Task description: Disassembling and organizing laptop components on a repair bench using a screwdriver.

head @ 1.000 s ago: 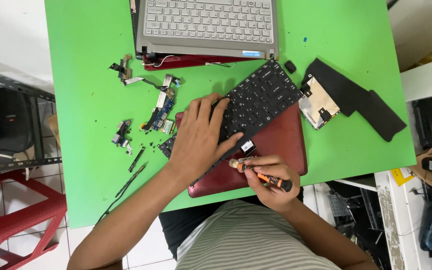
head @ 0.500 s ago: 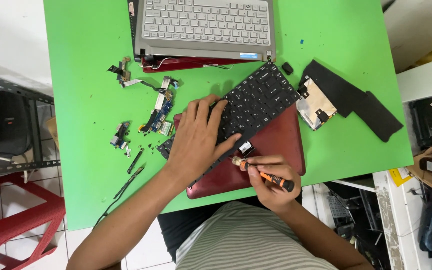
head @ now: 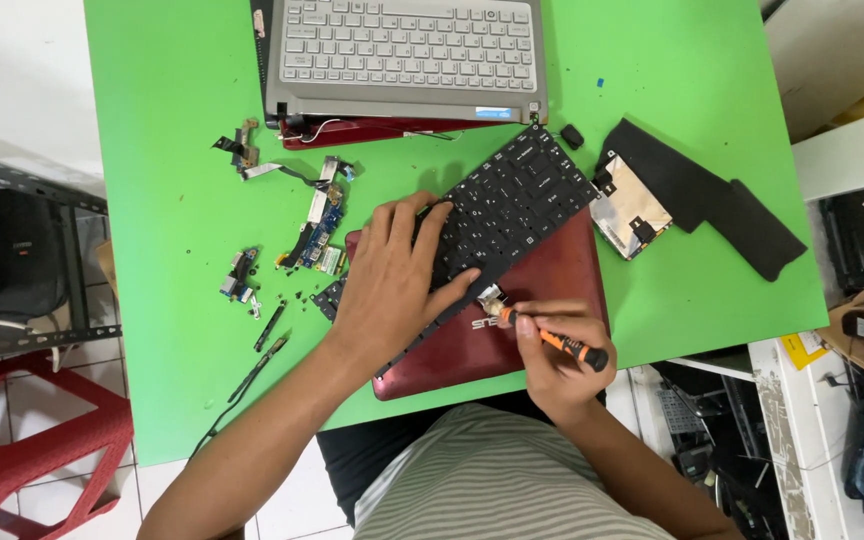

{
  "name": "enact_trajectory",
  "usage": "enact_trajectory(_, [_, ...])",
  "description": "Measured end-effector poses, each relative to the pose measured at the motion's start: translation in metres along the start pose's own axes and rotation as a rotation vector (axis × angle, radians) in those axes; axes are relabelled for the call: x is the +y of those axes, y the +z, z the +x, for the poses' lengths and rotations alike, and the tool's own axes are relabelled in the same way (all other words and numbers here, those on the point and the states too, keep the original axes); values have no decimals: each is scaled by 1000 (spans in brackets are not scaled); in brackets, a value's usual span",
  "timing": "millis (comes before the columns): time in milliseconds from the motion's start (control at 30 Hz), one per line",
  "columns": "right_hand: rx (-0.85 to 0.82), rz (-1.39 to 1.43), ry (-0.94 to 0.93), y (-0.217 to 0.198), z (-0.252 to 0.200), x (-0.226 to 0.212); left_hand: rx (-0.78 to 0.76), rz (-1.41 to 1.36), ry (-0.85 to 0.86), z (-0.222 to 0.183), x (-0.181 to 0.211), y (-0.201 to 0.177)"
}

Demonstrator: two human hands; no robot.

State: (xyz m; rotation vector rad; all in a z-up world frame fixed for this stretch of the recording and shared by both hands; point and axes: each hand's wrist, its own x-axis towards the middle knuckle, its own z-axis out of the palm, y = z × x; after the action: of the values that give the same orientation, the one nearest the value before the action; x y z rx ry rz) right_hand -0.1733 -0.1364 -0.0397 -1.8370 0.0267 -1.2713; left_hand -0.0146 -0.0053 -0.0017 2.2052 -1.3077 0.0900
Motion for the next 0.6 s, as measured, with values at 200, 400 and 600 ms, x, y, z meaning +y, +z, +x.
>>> enact_trajectory(200, [8,-70,31,0,12,-4,13,-5,9,1,1,-1])
enact_trajectory(400, [47,-74,87,-3,31,0,9,16,9,1,1,0])
enact_trajectory(600, [43,-86,116,-5,22,-1,7,6,6,2,0,-1])
